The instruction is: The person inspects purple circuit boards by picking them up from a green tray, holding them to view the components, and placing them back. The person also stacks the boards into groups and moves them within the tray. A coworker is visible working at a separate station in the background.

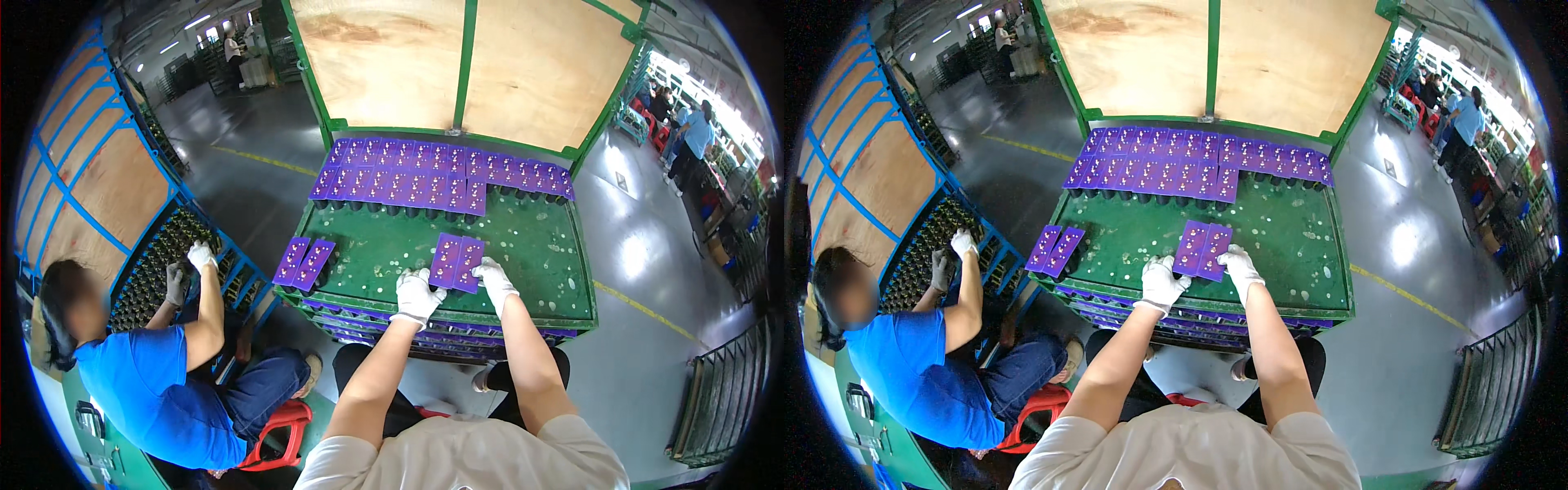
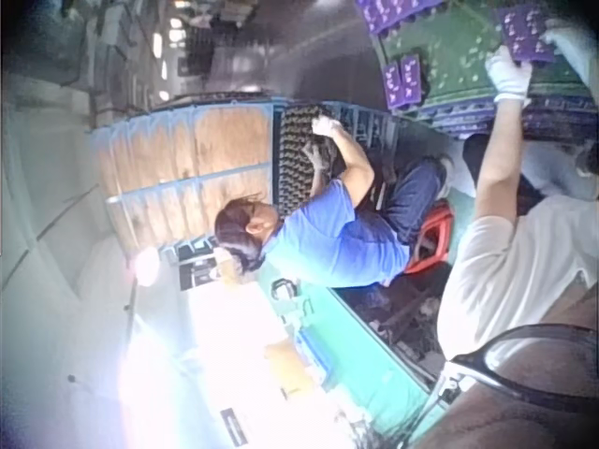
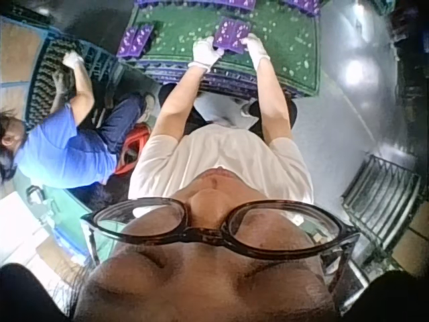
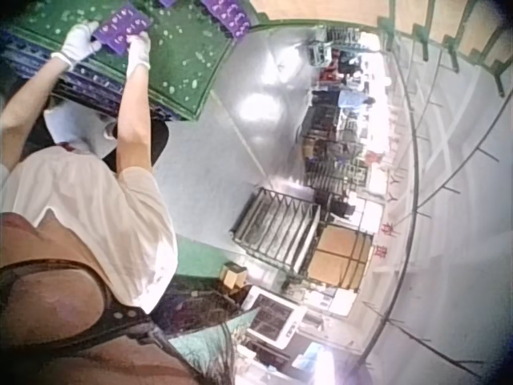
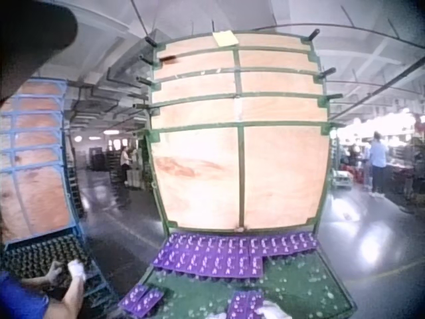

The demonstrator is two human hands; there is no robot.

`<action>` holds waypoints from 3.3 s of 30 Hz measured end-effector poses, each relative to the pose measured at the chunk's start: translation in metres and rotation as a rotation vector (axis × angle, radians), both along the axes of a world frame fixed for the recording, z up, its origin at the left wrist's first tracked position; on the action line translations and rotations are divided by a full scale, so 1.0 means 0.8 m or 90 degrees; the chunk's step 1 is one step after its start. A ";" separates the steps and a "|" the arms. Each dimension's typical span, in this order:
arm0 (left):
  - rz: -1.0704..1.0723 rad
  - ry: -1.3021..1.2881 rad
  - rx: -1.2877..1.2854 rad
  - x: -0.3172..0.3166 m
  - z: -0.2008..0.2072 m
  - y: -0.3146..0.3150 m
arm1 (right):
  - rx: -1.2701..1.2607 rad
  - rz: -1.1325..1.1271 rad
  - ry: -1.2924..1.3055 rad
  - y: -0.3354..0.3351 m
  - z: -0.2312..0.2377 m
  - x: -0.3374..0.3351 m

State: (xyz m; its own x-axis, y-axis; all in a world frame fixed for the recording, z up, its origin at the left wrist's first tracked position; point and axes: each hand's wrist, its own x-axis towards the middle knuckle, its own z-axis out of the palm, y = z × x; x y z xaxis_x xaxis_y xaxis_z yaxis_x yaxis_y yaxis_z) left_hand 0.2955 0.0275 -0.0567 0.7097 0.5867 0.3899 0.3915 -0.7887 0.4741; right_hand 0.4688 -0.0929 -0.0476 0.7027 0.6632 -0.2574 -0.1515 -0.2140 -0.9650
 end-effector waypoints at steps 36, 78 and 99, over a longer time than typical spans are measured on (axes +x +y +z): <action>0.002 -0.151 -0.038 0.040 -0.006 -0.016 | 0.164 -0.085 -0.149 -0.023 -0.052 -0.036; 0.360 -0.174 0.003 -0.173 -0.001 0.060 | 0.158 -0.087 -0.227 -0.034 -0.080 -0.015; -0.096 0.131 -0.387 -0.146 -0.220 -0.147 | 0.039 -0.058 -0.476 -0.031 -0.058 -0.040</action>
State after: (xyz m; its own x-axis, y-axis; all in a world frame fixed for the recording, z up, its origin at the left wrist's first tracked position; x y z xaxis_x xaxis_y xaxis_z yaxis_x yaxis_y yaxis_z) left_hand 0.1784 -0.0904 -0.2329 0.8259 0.5482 -0.1320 0.4284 -0.4578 0.7790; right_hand 0.4365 -0.1174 -0.0942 0.7286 0.5915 0.3455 0.5342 -0.1749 -0.8271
